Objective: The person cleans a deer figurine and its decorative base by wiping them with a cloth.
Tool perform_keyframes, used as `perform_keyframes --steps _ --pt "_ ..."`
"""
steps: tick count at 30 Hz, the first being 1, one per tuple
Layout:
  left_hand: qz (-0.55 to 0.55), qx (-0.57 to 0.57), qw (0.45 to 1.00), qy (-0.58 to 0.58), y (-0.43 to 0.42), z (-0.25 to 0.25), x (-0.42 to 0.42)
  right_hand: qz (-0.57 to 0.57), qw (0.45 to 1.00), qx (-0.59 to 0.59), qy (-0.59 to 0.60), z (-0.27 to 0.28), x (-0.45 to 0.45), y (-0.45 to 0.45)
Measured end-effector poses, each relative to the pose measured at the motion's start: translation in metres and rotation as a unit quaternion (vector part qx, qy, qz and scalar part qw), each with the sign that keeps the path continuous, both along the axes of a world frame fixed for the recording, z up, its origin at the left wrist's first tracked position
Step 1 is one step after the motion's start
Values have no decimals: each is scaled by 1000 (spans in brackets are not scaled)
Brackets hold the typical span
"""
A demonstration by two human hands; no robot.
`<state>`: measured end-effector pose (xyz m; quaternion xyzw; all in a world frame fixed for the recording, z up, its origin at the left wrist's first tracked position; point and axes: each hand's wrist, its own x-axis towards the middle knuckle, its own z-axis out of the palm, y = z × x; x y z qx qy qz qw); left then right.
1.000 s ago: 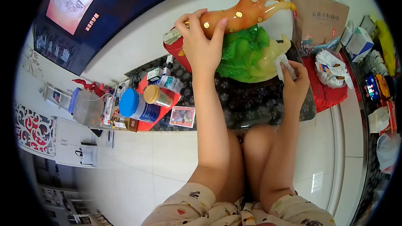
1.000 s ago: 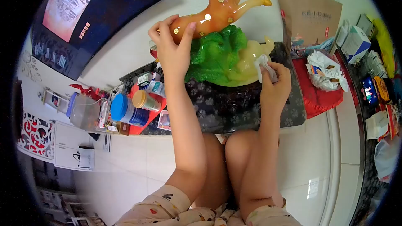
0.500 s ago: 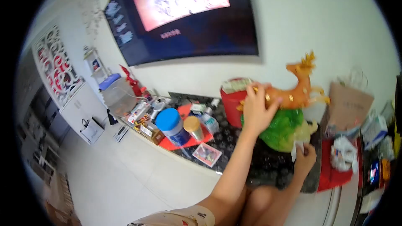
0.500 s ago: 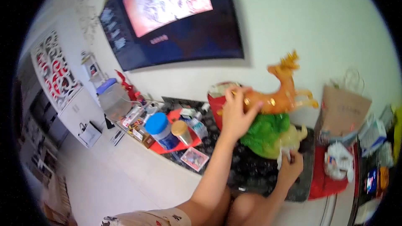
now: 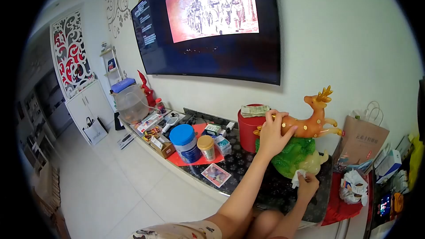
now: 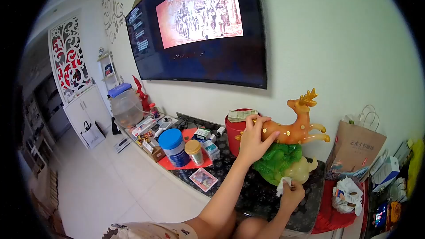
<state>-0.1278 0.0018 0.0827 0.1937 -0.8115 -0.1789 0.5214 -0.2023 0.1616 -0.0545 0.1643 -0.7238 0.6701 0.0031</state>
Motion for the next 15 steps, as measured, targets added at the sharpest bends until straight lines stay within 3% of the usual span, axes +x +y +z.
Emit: perform_keyframes --steps 5,8,9,12,15 --pt "3 4 1000 2 -1 -1 0 4 999 19 26 -1 5 -1" --pt "17 -4 1000 -9 -1 -2 -1 12 1000 -7 22 -9 -1 1" --pt "19 -3 1000 -10 0 -3 -1 14 997 -73 20 -21 -7 -1" --pt "16 -16 1000 -8 -3 -4 -4 -61 994 -59 74 -5 2 8" --pt "3 2 1000 -11 -4 -8 -6 -125 990 -60 39 2 -1 14"
